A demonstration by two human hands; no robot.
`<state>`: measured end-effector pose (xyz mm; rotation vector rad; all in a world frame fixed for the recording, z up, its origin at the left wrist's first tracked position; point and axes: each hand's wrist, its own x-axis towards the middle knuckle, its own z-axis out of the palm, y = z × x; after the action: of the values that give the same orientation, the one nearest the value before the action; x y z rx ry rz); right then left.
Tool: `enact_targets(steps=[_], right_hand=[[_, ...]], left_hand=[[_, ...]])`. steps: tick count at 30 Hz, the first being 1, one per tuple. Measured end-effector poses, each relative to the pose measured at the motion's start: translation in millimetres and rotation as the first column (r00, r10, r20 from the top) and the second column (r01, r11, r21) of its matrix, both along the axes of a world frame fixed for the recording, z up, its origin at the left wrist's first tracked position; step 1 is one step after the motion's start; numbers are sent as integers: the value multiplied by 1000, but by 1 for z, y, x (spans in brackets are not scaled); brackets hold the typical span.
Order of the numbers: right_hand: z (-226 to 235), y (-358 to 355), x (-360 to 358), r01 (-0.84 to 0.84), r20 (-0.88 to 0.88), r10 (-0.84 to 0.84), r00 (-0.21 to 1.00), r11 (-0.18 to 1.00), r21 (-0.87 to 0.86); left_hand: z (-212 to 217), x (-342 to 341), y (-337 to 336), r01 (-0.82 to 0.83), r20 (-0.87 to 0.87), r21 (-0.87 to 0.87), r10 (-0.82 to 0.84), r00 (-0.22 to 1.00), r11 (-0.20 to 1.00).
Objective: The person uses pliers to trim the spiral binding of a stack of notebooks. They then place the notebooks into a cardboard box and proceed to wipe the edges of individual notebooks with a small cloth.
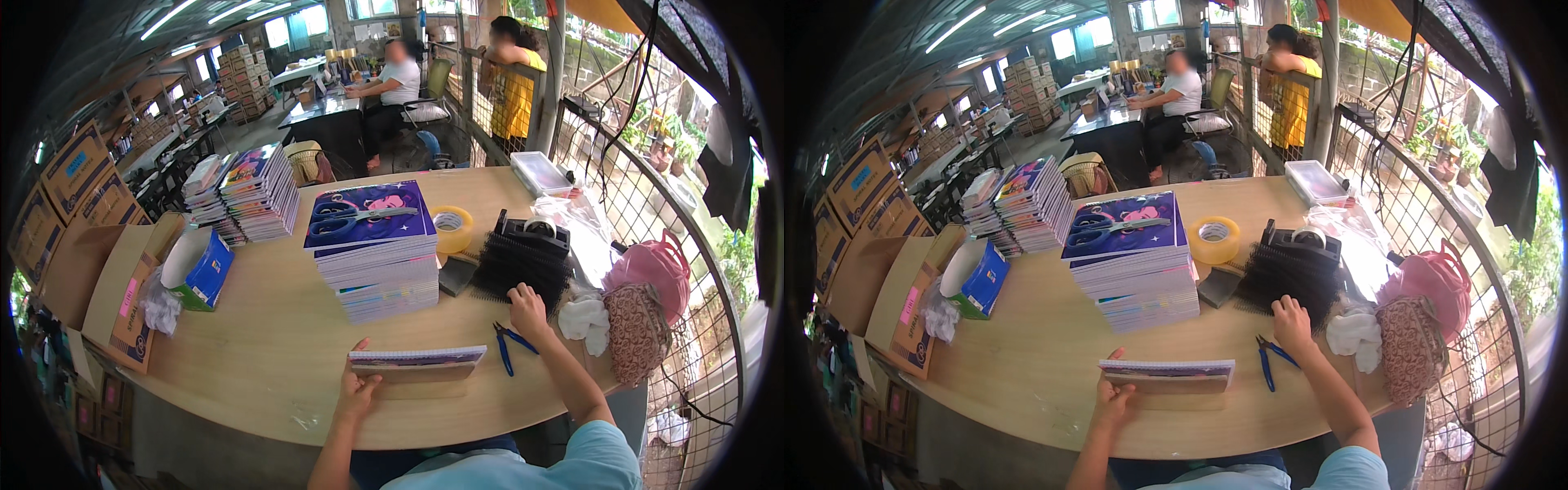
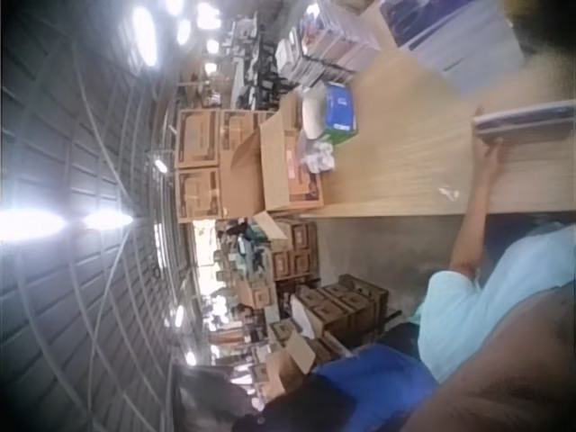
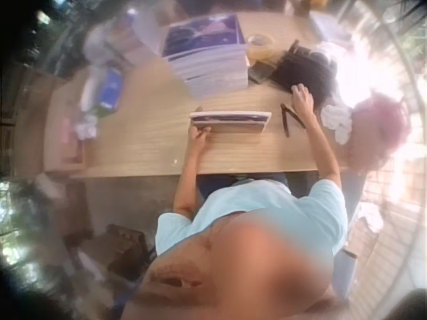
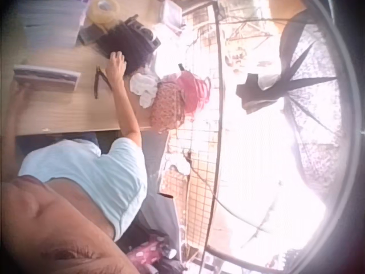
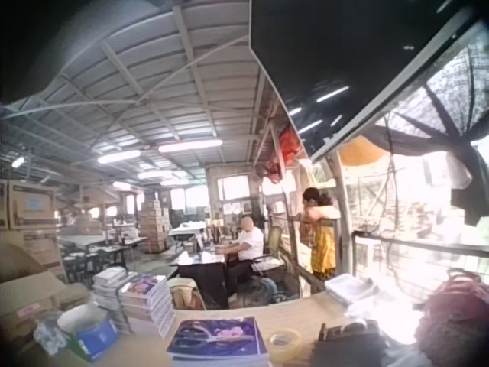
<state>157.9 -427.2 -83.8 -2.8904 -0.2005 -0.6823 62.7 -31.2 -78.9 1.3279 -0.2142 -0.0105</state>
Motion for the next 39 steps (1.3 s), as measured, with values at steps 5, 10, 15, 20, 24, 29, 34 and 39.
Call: enact_targets(steps=[5,10,15,20,24,29,34,39], right_hand=[[21,8,1,-110,115,120,986,990,-92],[49,0,13,-235,340,188,922,967,102],[64,-11,30,-323,203,280,938,918,229],[78,-22,34,-420,232,407,884,908,8],[123,11,-9,-439,92,430,898,874,209],[134,37,-56,-505,29,590,807,663,553],[117,75,-105,161,-85,561,823,-87,983],[82,121,-99,245,-24,589,808,-299,922]], left_hand=[[1,-12,10,-275,224,143,240,945,951],[109,-44,-18,-837,826,351,282,488,420],[158,-28,-77,-609,677,732,-219,703,307],[146,-8,-91,-527,599,792,-229,767,309],[140,-8,-96,-466,586,787,-254,770,404],[137,-4,-95,-378,499,853,-351,793,360],[121,-6,-58,-788,726,150,475,498,597],[48,-8,-7,-317,222,45,300,928,947]])
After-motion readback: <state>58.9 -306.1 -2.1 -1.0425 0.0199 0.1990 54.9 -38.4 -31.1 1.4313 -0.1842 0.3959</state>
